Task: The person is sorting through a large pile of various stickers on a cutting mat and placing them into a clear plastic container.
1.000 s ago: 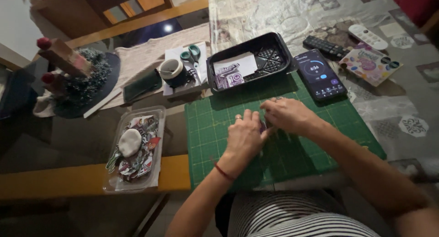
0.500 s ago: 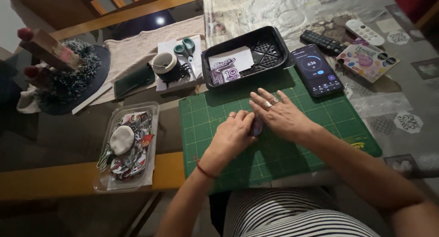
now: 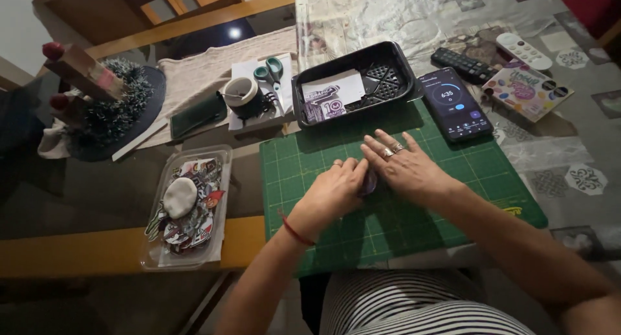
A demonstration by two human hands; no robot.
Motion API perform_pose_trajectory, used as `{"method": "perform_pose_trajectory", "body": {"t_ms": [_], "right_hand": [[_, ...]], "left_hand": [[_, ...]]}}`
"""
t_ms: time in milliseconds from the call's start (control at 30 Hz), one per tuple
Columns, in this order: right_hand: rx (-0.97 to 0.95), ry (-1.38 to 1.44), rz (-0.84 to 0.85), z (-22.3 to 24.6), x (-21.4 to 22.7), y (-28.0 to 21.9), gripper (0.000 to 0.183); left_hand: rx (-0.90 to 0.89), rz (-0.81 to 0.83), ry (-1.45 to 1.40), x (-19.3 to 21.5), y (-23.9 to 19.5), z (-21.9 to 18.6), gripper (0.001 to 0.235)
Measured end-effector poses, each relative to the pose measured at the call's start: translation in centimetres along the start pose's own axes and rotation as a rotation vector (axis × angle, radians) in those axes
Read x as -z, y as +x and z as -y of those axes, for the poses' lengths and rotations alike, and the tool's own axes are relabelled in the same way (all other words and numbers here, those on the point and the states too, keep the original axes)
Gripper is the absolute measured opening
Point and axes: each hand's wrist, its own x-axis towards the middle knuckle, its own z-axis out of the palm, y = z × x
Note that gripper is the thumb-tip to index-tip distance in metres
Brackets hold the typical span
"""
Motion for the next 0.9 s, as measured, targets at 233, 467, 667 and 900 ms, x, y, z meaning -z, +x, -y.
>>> {"method": "perform_pose_trajectory", "body": {"t_ms": [233,467,667,900], "right_hand": [[-0.014,-0.016,0.007,-0.6,-0.5,0.1,0.079],[-0.024,-0.036,0.022,-0.6,-0.1,0.0,0.079],[-0.016,0.002,0.023,-0.3,0.8,-0.4,0.074],[0.0,0.015,0.022,-0.3,1.1,-0.5,0.073]], "left_hand": [[-0.083,0.034,0.056,1.5,0.1,-0.2,0.079],[-0.214,0.0,0.27,0.6,1.4,0.2,0.051],[-0.224,-0.029,0.307,-0.9,2.1,0.2,0.035],[-0.182,-0.035,0.292,0.1,1.3,0.1,0.034]]}}
